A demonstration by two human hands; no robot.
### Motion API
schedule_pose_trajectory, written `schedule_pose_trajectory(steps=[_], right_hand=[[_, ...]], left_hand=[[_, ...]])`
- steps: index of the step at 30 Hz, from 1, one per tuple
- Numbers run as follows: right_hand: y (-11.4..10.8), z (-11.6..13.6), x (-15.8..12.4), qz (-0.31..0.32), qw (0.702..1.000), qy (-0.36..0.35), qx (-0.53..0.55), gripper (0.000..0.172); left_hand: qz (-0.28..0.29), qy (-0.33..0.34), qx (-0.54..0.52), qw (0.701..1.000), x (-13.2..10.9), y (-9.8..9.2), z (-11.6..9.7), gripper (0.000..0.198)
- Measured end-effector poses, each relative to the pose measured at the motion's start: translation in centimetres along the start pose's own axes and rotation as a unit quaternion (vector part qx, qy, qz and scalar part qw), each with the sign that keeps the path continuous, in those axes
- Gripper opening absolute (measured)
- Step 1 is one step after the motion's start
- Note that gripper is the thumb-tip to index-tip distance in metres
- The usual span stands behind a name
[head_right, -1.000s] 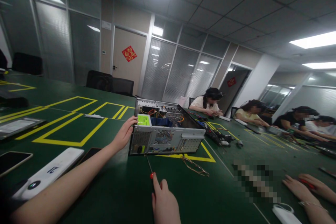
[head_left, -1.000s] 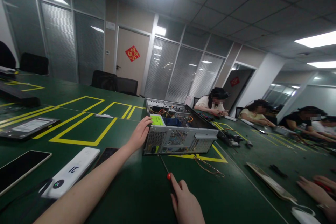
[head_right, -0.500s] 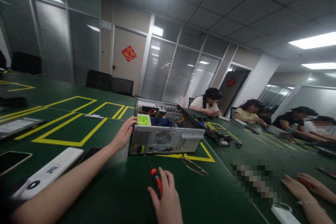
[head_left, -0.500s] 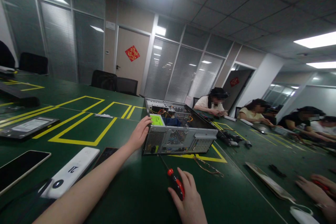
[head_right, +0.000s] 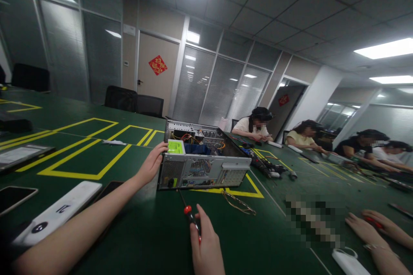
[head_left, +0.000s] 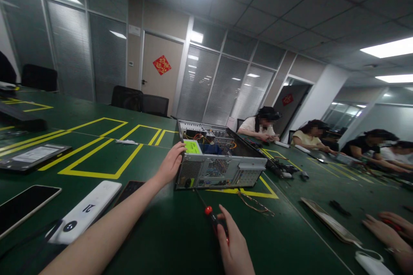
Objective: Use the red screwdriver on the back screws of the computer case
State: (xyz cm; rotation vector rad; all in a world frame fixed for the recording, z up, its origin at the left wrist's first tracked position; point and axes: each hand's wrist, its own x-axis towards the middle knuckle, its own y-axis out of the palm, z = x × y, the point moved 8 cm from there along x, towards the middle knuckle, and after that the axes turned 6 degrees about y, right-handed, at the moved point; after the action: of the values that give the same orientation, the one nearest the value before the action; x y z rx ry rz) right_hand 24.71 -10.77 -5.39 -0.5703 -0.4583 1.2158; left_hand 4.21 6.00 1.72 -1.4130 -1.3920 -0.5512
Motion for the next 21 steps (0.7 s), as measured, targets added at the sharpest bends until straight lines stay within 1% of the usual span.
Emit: schedule_pose_trajectory(steps=[1, 3, 5, 6, 8, 10, 12, 14, 16, 17, 19, 21], right_hand=[[-0.1, 0.0, 0.0, -0.008, 1.000, 0.001, 0.003, 0.047], [-0.5, 0.3, 0.0, -0.036, 0.999, -0.029, -0.018, 0.048], [-0.8, 0.7, 0.0, -0.062, 0.995, -0.065, -0.053, 0.054], [-0.8, 0.8, 0.0, -0.061, 0.993, -0.075, -0.064, 0.056], [-0.7, 0.6, 0.2, -0.039, 0.995, -0.064, -0.061, 0.056], [-0.3, 0.1, 0.3, -0.005, 0.999, -0.029, -0.039, 0.055], [-0.2, -0.3, 0.3, 0.000, 1.000, -0.007, -0.028, 0.052], [-0.4, 0.0, 0.3, -0.028, 0.999, -0.026, -0.037, 0.051], [-0.9, 0.4, 0.1, -0.071, 0.994, -0.064, -0.056, 0.056], [-0.9, 0.5, 0.0, -0.080, 0.992, -0.078, -0.066, 0.059], [-0.8, 0.3, 0.2, -0.063, 0.993, -0.074, -0.072, 0.062], [-0.5, -0.3, 0.5, -0.021, 0.997, -0.040, -0.055, 0.061]], left_hand=[[0.001, 0.000, 0.000, 1.000, 0.0, 0.0, 0.0, 0.033], [0.002, 0.000, 0.001, 1.000, 0.0, 0.0, -0.1, 0.033], [0.004, -0.001, 0.001, 1.000, 0.0, 0.0, -0.1, 0.033], [0.005, -0.002, 0.001, 1.000, 0.0, 0.0, -0.1, 0.033], [0.004, -0.002, 0.001, 1.000, 0.1, -0.1, -0.2, 0.033], [0.003, -0.003, 0.001, 1.000, 0.1, -0.1, -0.2, 0.033], [0.005, -0.004, 0.001, 1.000, 0.1, 0.0, -0.1, 0.033], [0.005, -0.003, -0.001, 1.000, 0.0, 0.0, -0.1, 0.033], [0.004, -0.001, -0.002, 1.000, 0.0, 0.0, -0.1, 0.034], [0.003, -0.002, -0.001, 1.000, 0.0, 0.0, -0.1, 0.034], [0.003, -0.005, -0.001, 1.000, 0.0, 0.0, 0.0, 0.034], [0.003, -0.006, -0.001, 1.000, 0.0, 0.0, 0.0, 0.034]])
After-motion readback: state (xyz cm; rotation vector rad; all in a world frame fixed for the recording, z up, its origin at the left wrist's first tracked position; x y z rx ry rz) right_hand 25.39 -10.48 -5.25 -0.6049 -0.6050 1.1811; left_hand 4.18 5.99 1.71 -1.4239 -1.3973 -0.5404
